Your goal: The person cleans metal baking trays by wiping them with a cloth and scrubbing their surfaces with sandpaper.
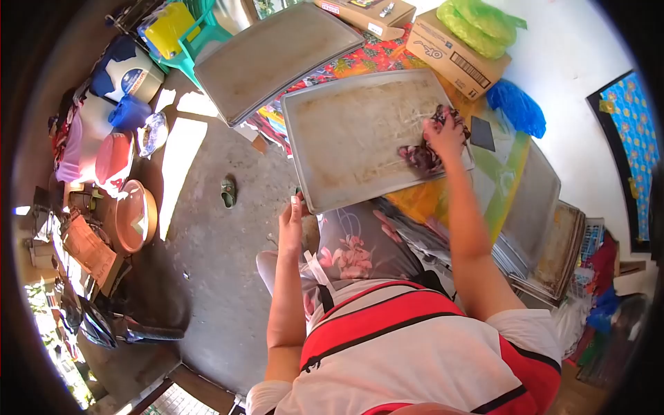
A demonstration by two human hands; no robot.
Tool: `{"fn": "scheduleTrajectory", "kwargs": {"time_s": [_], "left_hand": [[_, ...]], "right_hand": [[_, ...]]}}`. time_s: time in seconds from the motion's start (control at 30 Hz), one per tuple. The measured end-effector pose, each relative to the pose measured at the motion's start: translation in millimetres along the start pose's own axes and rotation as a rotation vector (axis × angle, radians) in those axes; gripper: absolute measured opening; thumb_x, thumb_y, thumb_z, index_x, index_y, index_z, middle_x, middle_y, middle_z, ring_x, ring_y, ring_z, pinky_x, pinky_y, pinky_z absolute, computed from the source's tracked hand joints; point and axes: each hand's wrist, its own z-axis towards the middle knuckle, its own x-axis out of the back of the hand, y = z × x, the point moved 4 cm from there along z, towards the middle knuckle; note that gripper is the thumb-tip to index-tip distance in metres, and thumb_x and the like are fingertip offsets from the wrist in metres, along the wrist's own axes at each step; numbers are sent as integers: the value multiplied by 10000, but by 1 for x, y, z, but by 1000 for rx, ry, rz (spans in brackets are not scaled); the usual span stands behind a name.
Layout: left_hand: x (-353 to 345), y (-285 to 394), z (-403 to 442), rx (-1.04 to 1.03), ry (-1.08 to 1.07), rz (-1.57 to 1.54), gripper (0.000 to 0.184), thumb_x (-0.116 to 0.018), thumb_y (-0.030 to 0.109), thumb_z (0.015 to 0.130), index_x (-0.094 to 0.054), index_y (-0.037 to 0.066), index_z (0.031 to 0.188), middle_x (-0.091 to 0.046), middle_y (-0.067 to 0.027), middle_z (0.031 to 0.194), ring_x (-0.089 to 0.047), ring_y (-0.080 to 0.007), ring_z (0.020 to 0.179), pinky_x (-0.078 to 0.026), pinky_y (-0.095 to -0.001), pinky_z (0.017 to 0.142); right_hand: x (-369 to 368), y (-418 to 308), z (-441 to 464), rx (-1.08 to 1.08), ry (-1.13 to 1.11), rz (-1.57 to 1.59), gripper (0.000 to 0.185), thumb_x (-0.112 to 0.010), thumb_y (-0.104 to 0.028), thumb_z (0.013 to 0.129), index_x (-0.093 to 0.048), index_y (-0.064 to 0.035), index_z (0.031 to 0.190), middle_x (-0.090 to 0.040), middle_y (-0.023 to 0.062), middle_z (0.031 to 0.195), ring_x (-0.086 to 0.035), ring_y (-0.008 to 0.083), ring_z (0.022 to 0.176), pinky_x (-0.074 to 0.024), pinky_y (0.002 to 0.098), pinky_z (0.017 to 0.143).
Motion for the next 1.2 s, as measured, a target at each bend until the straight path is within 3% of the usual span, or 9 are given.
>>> {"fn": "scheduleTrajectory", "kwargs": {"time_s": [0.2, 0.3, 0.37, 0.57, 0.77, 0.9, 1.03, 1.13, 1.2], "left_hand": [[-8, 15, -3, 86, -30, -177, 868, -197, 689, 975, -442, -17, 1418, -603, -54, 1281, -547, -139, 1114, -390, -310, 912], [-10, 25, -9, 103, -31, -204, 869, -196, 692, 973, -424, -10, 1430, -578, -73, 1328, -538, -143, 1155, -389, -300, 915], [-19, 29, -11, 12, 57, -478, 833, -241, 696, 964, -486, 22, 1386, -565, -75, 1321, -514, -178, 1217, -374, -349, 1037], [-7, 22, -12, 44, -30, -229, 453, -593, 195, 972, -490, -25, 1354, -667, -34, 1091, -612, -96, 945, -487, -267, 796], [-18, 14, 2, -55, -36, -282, 469, -585, -10, 907, -454, -44, 1356, -655, -67, 1119, -620, -129, 969, -489, -264, 797], [-20, 8, 4, -59, -131, -273, 429, -602, 4, 896, -486, -35, 1307, -666, -67, 1061, -615, -131, 914, -490, -278, 780], [-31, 5, 1, -46, -147, -202, 399, -615, 39, 901, -504, -17, 1280, -671, -62, 1040, -613, -131, 895, -494, -298, 786], [-31, 4, -4, -63, -123, -114, 399, -631, 92, 907, -508, -37, 1264, -673, -87, 1012, -615, -159, 881, -496, -318, 798], [-27, 9, -4, -96, -78, 56, 444, -665, 194, 912, -514, -70, 1235, -675, -145, 982, -619, -219, 864, -498, -361, 809]], "right_hand": [[-33, -166, -107, 662, 131, 76, 629, -639, -329, 861, -446, -74, 1401, -577, 194, 1141, -546, 359, 1044, -427, 506, 882], [-30, -244, -202, 901, -353, 317, 315, -598, -205, 866, -653, -139, 1169, -595, 129, 1118, -556, 318, 1028, -424, 465, 891], [-46, -249, -243, 1239, -25, 518, 362, -613, -164, 816, -662, -165, 1175, -589, 122, 1050, -556, 328, 1002, -441, 461, 873], [-35, -202, -149, 786, 39, 212, 414, -613, -95, 772, -634, -141, 1183, -574, 130, 1118, -543, 358, 1018, -448, 477, 873], [-29, -105, 6, 236, 499, -164, 464, -623, -239, 857, -548, -146, 1306, -553, 170, 1212, -519, 379, 1123, -415, 534, 936], [-51, -129, 56, 107, 286, -70, 483, -626, -298, 863, -536, -161, 1317, -562, 186, 1186, -524, 367, 1102, -398, 507, 950], [-77, -247, -24, 747, 330, 174, 465, -621, -139, 812, -555, -47, 1263, -594, 173, 1090, -558, 346, 996, -433, 493, 855], [-86, -316, -122, 1186, -8, 488, 372, -570, -20, 806, -684, -203, 1109, -618, 99, 1031, -593, 314, 938, -467, 456, 774], [-91, -336, -173, 1207, -672, 805, 351, -583, 5, 826, -665, -150, 1131, -617, 121, 1137, -600, 346, 1009, -484, 453, 867]]}}
